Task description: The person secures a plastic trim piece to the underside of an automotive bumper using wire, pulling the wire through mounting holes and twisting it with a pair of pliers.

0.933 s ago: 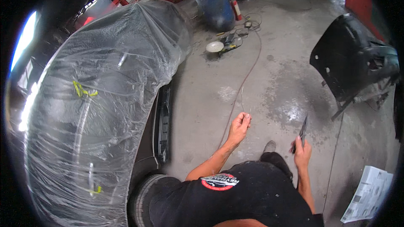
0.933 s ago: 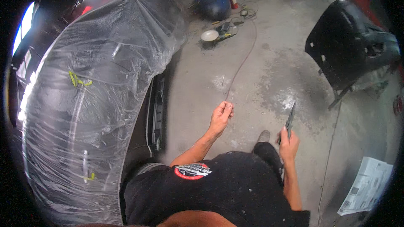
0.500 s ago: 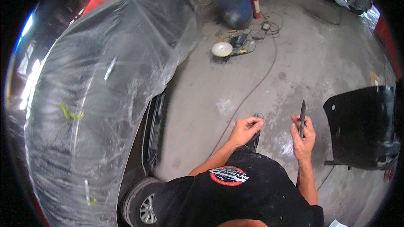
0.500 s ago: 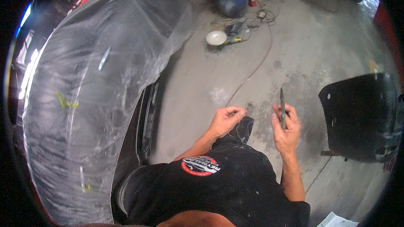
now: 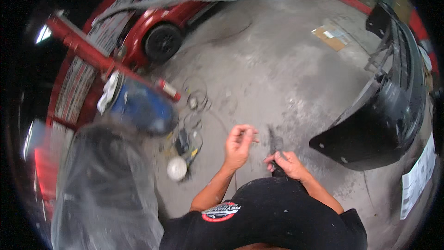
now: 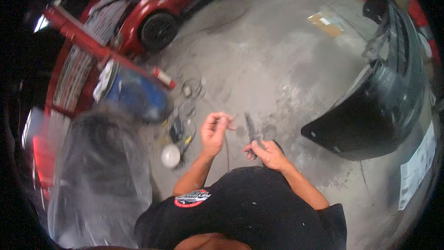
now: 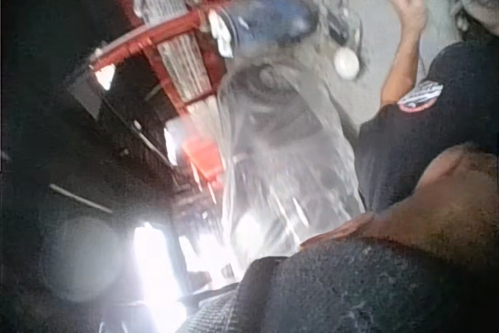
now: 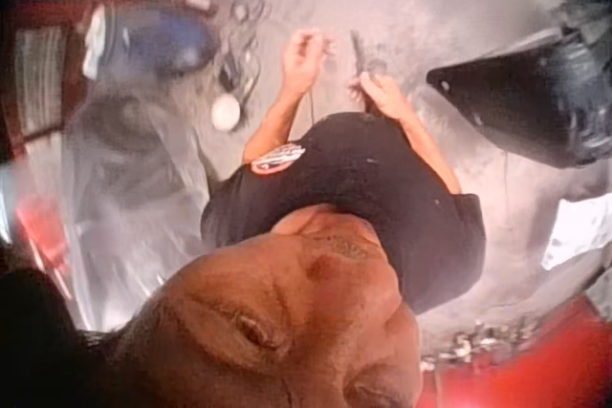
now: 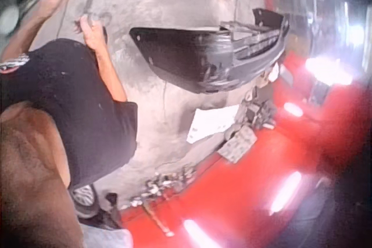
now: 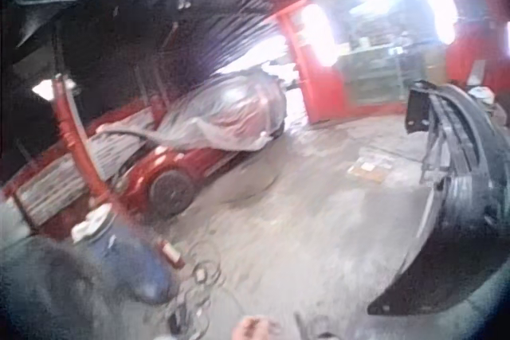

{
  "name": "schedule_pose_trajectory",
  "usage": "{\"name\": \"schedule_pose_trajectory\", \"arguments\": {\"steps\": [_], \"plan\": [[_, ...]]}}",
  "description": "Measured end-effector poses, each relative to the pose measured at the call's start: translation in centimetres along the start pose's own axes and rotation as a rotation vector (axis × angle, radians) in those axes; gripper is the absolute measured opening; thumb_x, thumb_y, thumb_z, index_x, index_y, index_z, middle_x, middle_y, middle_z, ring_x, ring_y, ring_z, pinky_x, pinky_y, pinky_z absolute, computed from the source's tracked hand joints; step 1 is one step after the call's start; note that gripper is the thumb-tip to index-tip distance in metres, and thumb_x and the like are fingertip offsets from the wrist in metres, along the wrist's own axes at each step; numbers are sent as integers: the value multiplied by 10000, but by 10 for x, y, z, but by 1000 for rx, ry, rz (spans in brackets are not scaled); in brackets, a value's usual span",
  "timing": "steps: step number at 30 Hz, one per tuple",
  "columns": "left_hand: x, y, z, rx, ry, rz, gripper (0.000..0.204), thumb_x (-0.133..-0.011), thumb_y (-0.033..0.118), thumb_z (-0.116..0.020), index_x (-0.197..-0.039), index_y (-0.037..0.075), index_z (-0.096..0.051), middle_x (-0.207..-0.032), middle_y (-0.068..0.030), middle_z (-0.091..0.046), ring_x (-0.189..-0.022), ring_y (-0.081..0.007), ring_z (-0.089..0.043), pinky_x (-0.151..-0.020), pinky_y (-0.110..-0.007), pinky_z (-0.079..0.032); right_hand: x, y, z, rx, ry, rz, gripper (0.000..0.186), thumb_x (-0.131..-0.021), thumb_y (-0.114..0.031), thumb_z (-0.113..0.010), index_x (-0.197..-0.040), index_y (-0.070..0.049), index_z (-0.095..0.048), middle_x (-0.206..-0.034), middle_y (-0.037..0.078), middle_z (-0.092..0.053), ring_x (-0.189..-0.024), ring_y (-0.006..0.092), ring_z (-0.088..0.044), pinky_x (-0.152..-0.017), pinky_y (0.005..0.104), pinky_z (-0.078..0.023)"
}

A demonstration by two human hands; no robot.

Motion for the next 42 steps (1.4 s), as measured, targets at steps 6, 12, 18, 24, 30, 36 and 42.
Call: {"name": "schedule_pose_trajectory", "arguments": {"steps": [6, 12, 18, 24, 30, 36, 42], "plan": [[-166, -35, 85, 170, 312, -4, 82, -896, 75, -502, -964, 30, -510, -878, -69, -558, -703, -118, -523, -625, -260, -443, -154, -100, 72, 368, -160, 82, 362, -926, -376, -433, -959, -76, -633, -754, 36, -586, -744, 169, -548, -711, 320, -435], [-314, -56, 83, 736, 184, 180, 244, -948, 264, -417, -779, 92, -460, -683, -18, -445, -568, -115, -393, -556, -259, -328, -272, -155, 125, 519, -262, 120, 366, -888, -396, -497, -806, -62, -623, -673, 61, -567, -645, 185, -516, -611, 331, -416], [-488, -133, 1, 980, -74, 481, 326, -953, 333, -384, -728, 108, -456, -636, 4, -375, -536, -121, -335, -606, -285, -318, -342, -172, 253, 371, 12, 115, 389, -880, -409, -515, -785, -47, -623, -629, 56, -548, -617, 158, -510, -578, 320, -414], [-636, -189, -136, 968, -414, 853, 347, -949, 336, -394, -977, 33, -561, -724, -27, -418, -638, -137, -387, -778, -345, -391, -368, -242, 384, 325, 510, 151, 399, -889, -410, -497, -782, -45, -616, -594, 35, -536, -574, 133, -501, -540, 310, -407], [-680, -191, -332, 685, -1161, 903, 314, -954, 320, -386, -909, 47, -535, -728, -8, -439, -641, -137, -426, -840, -394, -418, -301, -267, 469, 51, 1060, 121, 380, -890, -413, -494, -753, -78, -610, -526, -4, -456, -488, 103, -421, -463, 282, -333], [-649, -199, -470, 570, -1374, 748, 209, -946, 248, -437, -931, 61, -529, -744, 4, -448, -641, -102, -445, -762, -333, -443, -254, -245, 520, -324, 1452, 206, 380, -902, -395, -491, -715, -69, -551, -538, -25, -433, -448, 75, -379, -422, 243, -308], [-632, -197, -578, 898, -1312, 1177, 225, -948, 263, -427, -1021, 60, -490, -713, 10, -440, -584, -88, -391, -529, -225, -370, -208, -263, 570, -610, 1337, 580, 302, -921, -351, -478, -775, -88, -483, -581, -35, -387, -454, 47, -292, -386, 213, -245]]}}
Point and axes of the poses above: each hand's wrist, its own x-axis away from the middle knuckle, its own z-axis out of the back of the hand, y = z × x, the point moved 9 cm from there along -x, towards the middle knuckle
